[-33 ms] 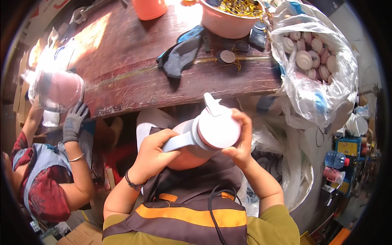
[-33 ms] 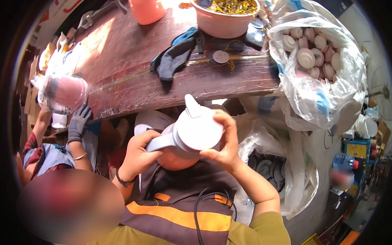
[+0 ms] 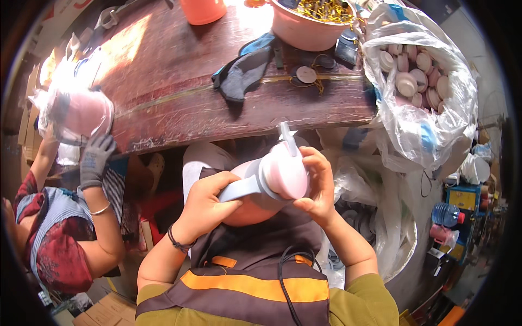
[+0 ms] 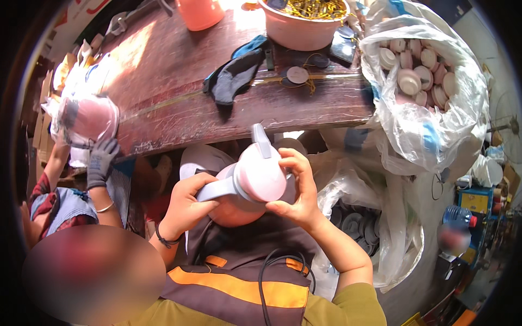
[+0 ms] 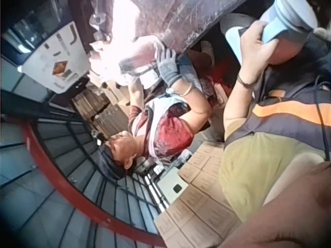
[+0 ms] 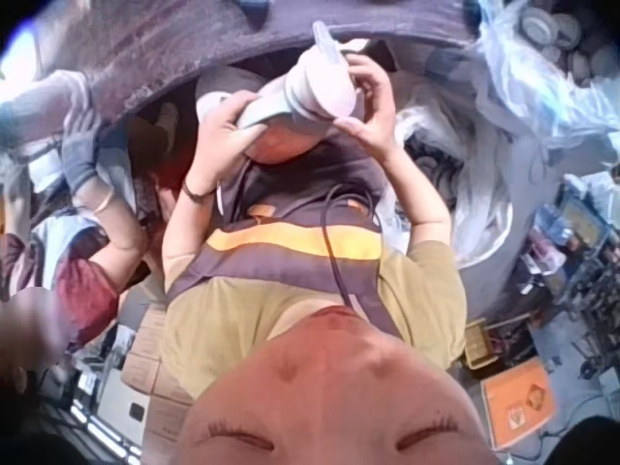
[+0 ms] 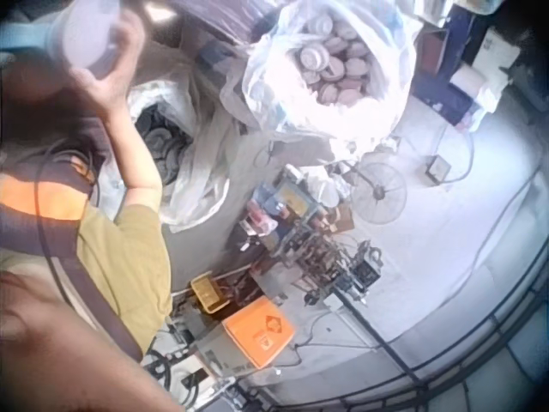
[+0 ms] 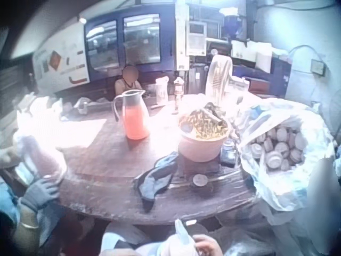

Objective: The person assembles pink pitchers by attaching gray lids and securing them with rubber bands. They repeatedly pick up pitchers, place lids, and fasten bands, then set the finished units aside on the table.

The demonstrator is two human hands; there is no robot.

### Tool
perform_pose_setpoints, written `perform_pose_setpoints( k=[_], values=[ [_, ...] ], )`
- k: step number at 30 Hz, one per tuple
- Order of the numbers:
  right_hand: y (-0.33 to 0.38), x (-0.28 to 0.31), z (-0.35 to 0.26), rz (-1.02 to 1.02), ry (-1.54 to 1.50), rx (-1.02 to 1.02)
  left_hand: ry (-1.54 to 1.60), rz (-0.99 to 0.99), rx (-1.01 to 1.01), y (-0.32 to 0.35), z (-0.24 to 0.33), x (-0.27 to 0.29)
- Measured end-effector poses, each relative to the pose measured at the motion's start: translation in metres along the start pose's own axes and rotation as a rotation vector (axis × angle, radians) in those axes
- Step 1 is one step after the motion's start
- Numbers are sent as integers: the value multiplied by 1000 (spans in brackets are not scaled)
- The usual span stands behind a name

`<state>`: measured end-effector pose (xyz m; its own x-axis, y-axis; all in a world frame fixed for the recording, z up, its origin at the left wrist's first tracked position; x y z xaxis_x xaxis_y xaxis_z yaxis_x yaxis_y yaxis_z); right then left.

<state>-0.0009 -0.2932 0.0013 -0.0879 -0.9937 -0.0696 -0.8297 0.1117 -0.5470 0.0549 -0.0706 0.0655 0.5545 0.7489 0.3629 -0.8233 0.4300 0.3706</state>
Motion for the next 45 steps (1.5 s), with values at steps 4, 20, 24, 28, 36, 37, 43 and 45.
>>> perform_pose_setpoints(
  k=[4, 20, 24, 28, 36, 37, 43, 45],
  values=[
    [-10, 6, -31, -280, 219, -81, -57, 37, -28, 15, -5, -4],
    [11, -20, -11, -314, 566, 71, -404, 106, -190, 34, -7, -46],
    [19, -13, 15, -80, 440, -324, -421, -30, -147, 43, -25, -92],
    [16, -13, -1, -260, 415, -84, -429, 109, -344, 23, -19, -48],
    [12, -28, 6, -252, 515, 86, -402, 249, -285, 16, -13, -27],
    [15, -28, 15, -179, 471, -95, -399, 257, -267, 24, -16, -47],
    [15, -21, -8, -307, 400, -215, -329, -31, -311, -16, -16, -15],
    [5, -30, -51, -499, 388, 142, -67, -375, -178, -29, -17, 19]
  ],
)
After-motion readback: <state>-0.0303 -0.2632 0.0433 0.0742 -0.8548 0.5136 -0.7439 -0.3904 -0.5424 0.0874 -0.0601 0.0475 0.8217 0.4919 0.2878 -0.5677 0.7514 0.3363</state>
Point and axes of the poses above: each hand's wrist, its own y-axis away from the middle knuckle, its own x-axis out of the back of the hand, z = x × y, the point moved 4 cm from there along -y, towards the middle knuckle, and after that the axes turned 14 degrees about x, right-handed, at the moved point
